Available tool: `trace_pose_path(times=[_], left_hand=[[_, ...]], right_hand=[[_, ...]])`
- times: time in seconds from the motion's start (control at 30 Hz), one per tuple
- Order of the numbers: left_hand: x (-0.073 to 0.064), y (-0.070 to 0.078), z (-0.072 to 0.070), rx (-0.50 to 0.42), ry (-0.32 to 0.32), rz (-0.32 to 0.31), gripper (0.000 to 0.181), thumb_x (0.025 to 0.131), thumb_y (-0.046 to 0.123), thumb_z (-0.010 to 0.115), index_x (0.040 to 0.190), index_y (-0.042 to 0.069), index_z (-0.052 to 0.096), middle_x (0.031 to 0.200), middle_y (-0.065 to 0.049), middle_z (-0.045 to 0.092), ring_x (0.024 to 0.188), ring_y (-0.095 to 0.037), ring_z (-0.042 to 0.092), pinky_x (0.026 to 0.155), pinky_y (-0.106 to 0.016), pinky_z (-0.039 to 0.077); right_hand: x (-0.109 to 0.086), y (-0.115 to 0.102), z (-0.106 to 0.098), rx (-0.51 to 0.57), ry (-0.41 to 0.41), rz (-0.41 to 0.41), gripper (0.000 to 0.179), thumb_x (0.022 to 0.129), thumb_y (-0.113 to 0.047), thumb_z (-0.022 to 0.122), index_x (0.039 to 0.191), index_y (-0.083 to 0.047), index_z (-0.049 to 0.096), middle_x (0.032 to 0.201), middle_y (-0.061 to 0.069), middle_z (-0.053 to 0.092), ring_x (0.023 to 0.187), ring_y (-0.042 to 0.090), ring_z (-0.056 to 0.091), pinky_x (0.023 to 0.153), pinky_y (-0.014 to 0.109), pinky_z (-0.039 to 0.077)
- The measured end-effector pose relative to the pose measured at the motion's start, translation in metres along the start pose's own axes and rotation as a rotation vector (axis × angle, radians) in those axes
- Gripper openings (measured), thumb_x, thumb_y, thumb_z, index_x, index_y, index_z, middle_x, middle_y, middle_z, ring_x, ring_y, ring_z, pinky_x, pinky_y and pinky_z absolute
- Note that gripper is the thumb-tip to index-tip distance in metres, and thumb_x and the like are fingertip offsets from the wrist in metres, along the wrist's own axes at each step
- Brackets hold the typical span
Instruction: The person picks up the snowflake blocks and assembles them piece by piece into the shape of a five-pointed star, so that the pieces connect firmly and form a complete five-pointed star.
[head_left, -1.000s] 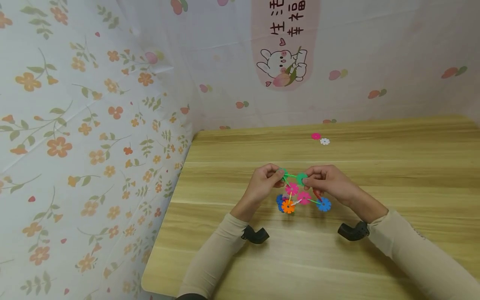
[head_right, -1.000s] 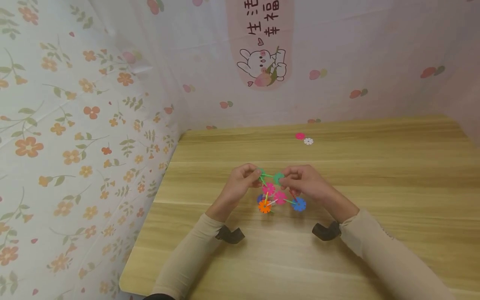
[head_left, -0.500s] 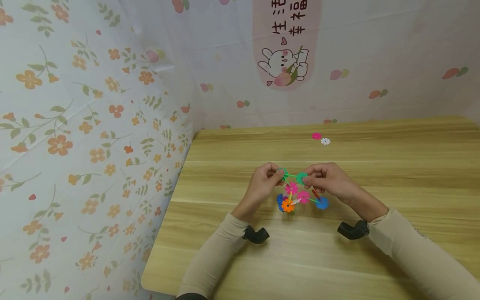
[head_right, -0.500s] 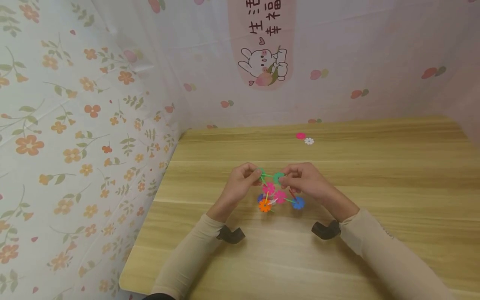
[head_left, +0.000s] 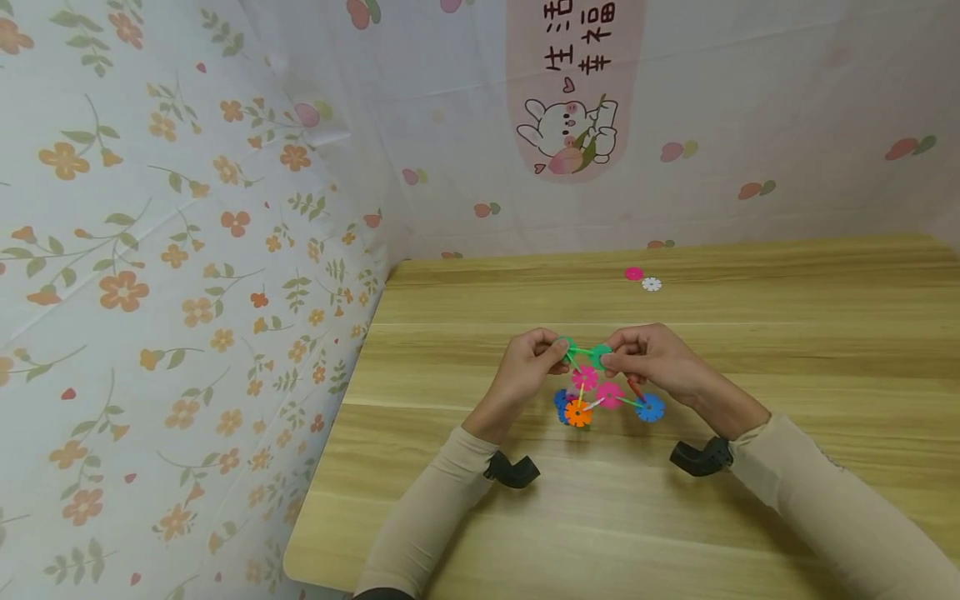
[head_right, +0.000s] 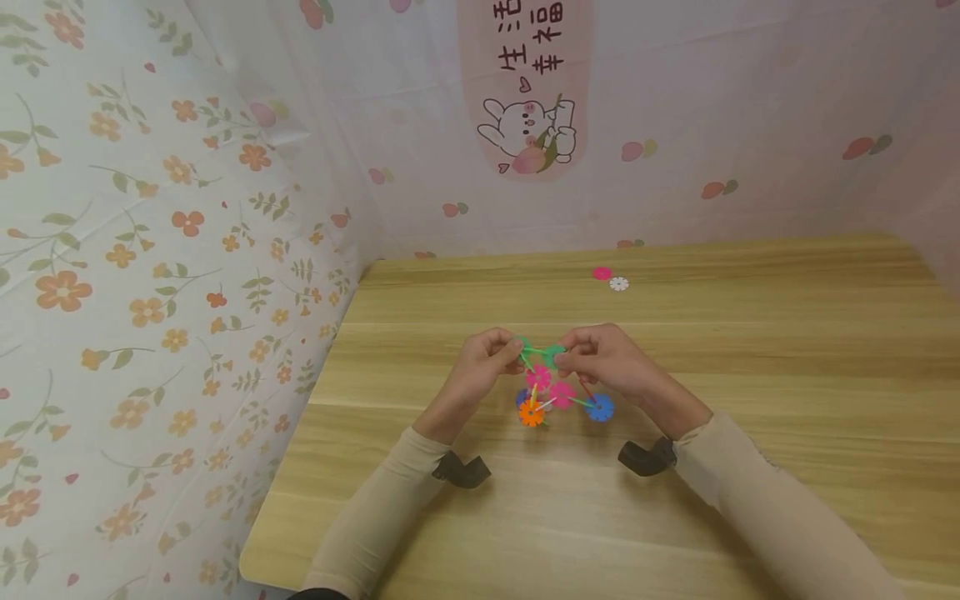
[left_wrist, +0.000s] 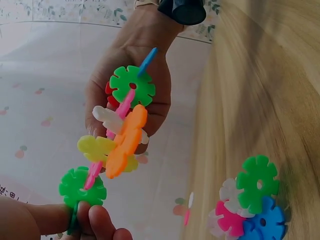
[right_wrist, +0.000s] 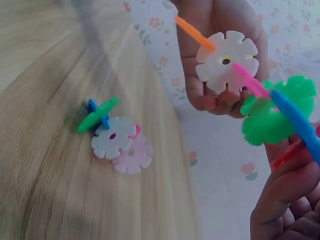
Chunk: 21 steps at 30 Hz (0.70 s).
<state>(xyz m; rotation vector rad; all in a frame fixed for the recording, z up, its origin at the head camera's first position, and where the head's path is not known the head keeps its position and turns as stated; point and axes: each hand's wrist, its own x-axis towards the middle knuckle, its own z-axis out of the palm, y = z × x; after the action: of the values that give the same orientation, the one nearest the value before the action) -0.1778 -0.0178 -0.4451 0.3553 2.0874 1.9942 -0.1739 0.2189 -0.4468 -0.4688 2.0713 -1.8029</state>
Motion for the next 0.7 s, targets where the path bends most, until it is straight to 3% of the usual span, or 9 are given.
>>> trace_pose_path(times=[0.17,0.33,0.43,0.57,0.7], left_hand=[[-0.0018,0.0008,-0.0007,0.010,-0.008,-0.016,0.014,0.101,0.010,0.059,0.098,-0.002,0.065,0.083,-0.005,0.066,0.073,-0.015,0.065,0.082,-0.039,0.057],[-0.0045,0.0038,0.0017,0.036,0.000,-0.037,0.012,0.101,0.013,0.061,0.095,0.003,0.067,0.086,-0.006,0.065,0.076,-0.017,0.065,0.086,-0.043,0.056],[-0.0033,0.0034,0.0016,0.052,0.000,-0.029,0.013,0.101,0.014,0.061,0.095,0.004,0.067,0.087,-0.006,0.066,0.078,-0.017,0.065,0.083,-0.037,0.057],[-0.0015,-0.0004,-0.0009,0.012,-0.025,-0.044,0.015,0.101,0.013,0.060,0.096,0.000,0.066,0.086,-0.006,0.066,0.077,-0.016,0.066,0.083,-0.037,0.057],[-0.0022,-0.0034,-0.0063,-0.043,-0.062,-0.091,0.016,0.102,0.012,0.058,0.101,-0.002,0.065,0.085,-0.008,0.066,0.077,-0.017,0.065,0.084,-0.038,0.057]], right_hand=[[0.0016,0.0031,0.0013,-0.017,-0.031,-0.039,0.020,0.098,-0.011,0.065,0.100,0.009,0.063,0.082,0.025,0.068,0.048,0.017,0.049,0.048,0.032,0.045],[0.0003,0.0046,0.0047,-0.064,-0.008,-0.050,0.019,0.097,-0.011,0.066,0.096,0.007,0.065,0.083,0.028,0.067,0.054,0.014,0.048,0.051,0.031,0.043],[-0.0001,0.0040,0.0048,-0.058,0.010,-0.074,0.020,0.097,-0.010,0.066,0.106,0.007,0.060,0.077,0.025,0.066,0.053,0.019,0.048,0.051,0.032,0.042],[0.0019,0.0022,0.0043,-0.011,0.004,-0.142,0.028,0.097,-0.005,0.065,0.117,0.008,0.049,0.072,0.023,0.061,0.053,0.027,0.043,0.051,0.038,0.038],[0.0037,-0.0008,0.0036,-0.025,-0.024,-0.146,0.027,0.098,-0.007,0.065,0.116,0.007,0.050,0.074,0.023,0.061,0.054,0.031,0.041,0.053,0.040,0.039]])
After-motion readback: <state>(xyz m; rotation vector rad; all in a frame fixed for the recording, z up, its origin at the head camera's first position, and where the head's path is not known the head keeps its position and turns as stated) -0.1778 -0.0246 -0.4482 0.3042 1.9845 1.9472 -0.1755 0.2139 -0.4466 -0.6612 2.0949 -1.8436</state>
